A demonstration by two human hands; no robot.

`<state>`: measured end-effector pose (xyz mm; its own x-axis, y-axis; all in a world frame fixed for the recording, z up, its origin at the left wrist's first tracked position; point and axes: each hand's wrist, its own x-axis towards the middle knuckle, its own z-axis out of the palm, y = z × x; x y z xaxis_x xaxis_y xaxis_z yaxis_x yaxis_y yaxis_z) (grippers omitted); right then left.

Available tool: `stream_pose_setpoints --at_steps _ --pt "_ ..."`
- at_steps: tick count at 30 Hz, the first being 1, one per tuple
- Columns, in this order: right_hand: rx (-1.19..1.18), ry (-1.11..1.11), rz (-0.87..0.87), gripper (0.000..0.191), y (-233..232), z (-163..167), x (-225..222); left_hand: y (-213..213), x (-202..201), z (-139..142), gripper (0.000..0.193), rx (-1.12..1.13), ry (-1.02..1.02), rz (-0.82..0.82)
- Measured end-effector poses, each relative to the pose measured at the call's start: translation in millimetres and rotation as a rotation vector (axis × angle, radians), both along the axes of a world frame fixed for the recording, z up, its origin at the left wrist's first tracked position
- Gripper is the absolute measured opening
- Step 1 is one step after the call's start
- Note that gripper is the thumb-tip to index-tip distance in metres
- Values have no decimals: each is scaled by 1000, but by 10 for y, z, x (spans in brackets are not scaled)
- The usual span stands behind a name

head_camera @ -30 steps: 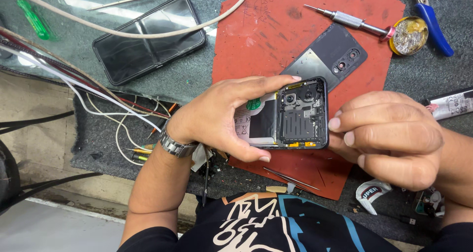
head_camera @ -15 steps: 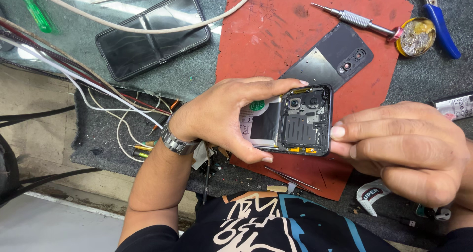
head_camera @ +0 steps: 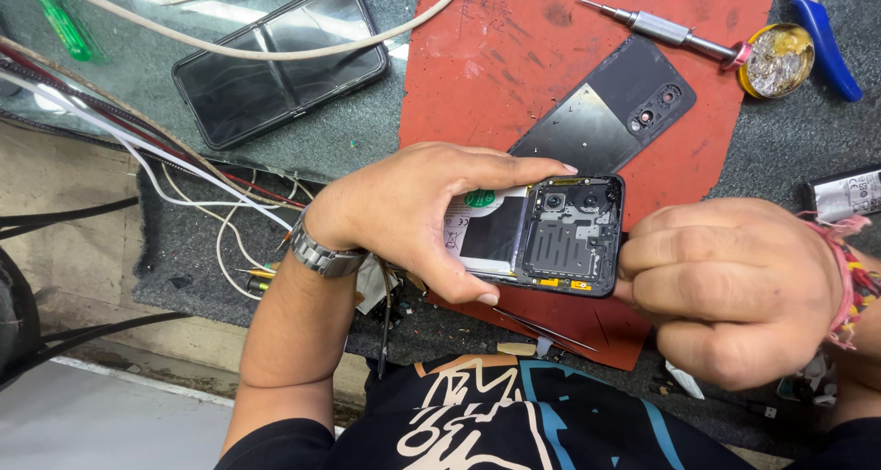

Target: The person uses a metal prying tool to separate the back cover of a smartphone, then uses a screwdriver to remove screws from the internal frame. The back cover is set aside, and the internal components are exposed.

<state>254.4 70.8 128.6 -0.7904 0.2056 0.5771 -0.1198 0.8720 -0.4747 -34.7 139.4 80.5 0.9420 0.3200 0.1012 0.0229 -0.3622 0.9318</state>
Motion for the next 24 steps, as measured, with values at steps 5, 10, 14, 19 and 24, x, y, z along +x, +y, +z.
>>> stream_pose_setpoints --at_steps 5,10,14,19,24 --pt "17 113 -231 31 -30 46 -118 21 -24 19 97 -121 -15 -35" --pt "28 45 -477 48 -164 33 -103 32 -39 24 99 -199 -12 -22" --pt "79 7 -483 51 -154 -11 -67 32 -40 12 99 -203 -28 -30" --pt "28 21 -528 51 -189 13 -105 47 -47 7 100 -149 -22 -26" --pt "26 -28 -562 51 -232 16 -101 34 -33 -4 100 -132 -17 -14"
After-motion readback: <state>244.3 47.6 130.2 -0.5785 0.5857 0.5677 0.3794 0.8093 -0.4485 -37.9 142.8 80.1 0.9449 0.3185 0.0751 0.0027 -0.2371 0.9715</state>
